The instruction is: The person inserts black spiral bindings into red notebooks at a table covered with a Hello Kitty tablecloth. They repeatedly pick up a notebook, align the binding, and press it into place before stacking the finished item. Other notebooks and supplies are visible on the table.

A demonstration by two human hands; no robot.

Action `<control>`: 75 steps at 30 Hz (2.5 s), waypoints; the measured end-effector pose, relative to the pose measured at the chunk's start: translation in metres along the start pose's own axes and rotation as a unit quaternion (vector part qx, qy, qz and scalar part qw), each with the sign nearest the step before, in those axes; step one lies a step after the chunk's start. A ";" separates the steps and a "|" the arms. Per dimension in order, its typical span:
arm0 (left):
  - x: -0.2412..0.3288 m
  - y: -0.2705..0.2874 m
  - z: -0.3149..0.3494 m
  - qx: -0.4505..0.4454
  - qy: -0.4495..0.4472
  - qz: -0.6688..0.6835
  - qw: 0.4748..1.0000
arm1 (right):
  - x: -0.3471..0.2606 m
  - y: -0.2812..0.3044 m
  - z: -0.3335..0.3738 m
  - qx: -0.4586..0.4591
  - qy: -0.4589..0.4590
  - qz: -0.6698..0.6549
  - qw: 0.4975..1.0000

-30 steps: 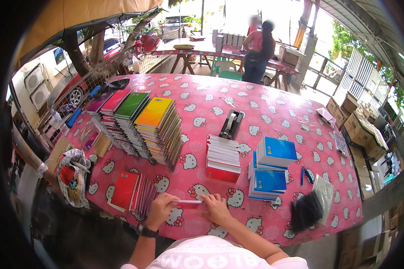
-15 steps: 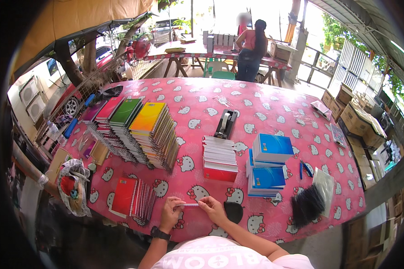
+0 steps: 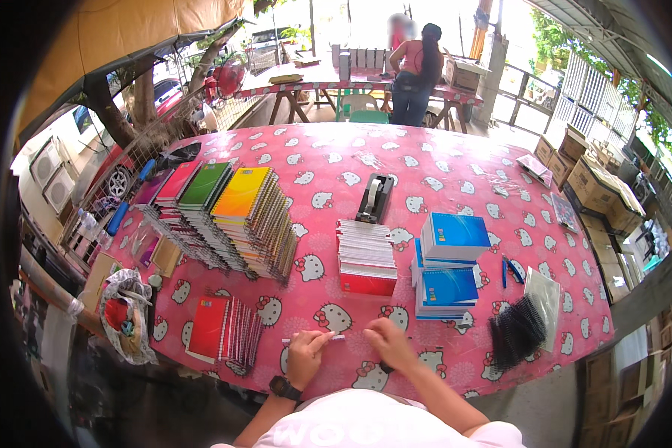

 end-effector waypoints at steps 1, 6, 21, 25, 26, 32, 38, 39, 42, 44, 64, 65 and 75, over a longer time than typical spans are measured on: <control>0.000 0.000 0.000 -0.003 -0.008 -0.002 1.000 | 0.006 0.029 0.002 -0.032 -0.032 0.027 0.999; -0.001 -0.008 -0.003 -0.001 -0.021 0.003 1.000 | 0.088 0.159 0.031 0.142 -0.119 0.398 0.899; 0.002 -0.004 -0.005 0.024 0.011 0.005 1.000 | 0.130 0.195 0.051 0.321 -0.152 0.547 0.758; 0.001 -0.003 -0.005 0.023 0.014 0.002 1.000 | 0.153 0.218 0.046 0.319 -0.132 0.503 0.793; 0.001 -0.005 -0.006 0.026 0.016 0.007 1.000 | 0.157 0.223 0.047 0.311 -0.132 0.500 0.797; 0.001 -0.006 -0.004 0.029 0.016 0.000 0.999 | 0.135 0.221 0.040 0.244 -0.125 0.411 0.870; 0.003 -0.003 -0.006 0.016 0.015 0.012 1.000 | 0.138 0.237 0.036 0.216 -0.110 0.382 0.892; 0.004 -0.004 -0.007 0.009 0.013 0.013 1.000 | 0.131 0.238 0.035 0.239 -0.081 0.382 0.889; 0.010 -0.007 -0.008 -0.013 0.018 0.042 0.999 | 0.137 0.238 0.046 0.268 -0.043 0.348 0.897; 0.010 -0.008 -0.005 -0.019 0.005 0.037 0.999 | 0.109 0.217 0.040 0.258 0.044 0.344 0.902; 0.011 -0.013 -0.002 -0.030 0.017 0.062 0.997 | 0.001 0.005 0.016 -0.090 -0.177 -0.083 0.977; 0.012 -0.013 -0.002 -0.034 0.016 0.065 0.997 | 0.004 0.006 0.013 -0.086 -0.120 -0.035 0.988; 0.008 -0.013 0.001 -0.047 0.014 0.076 0.996 | 0.002 0.002 -0.001 -0.230 -0.054 -0.011 0.972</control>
Point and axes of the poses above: each hand's wrist, its own z-axis away from the middle knuckle, its own y-axis out of the back of the hand, x = y × z, the point moved 2 cm from there along -z, towards the middle knuckle, and after that the axes turned 7 degrees about x, right-handed, at the moved point
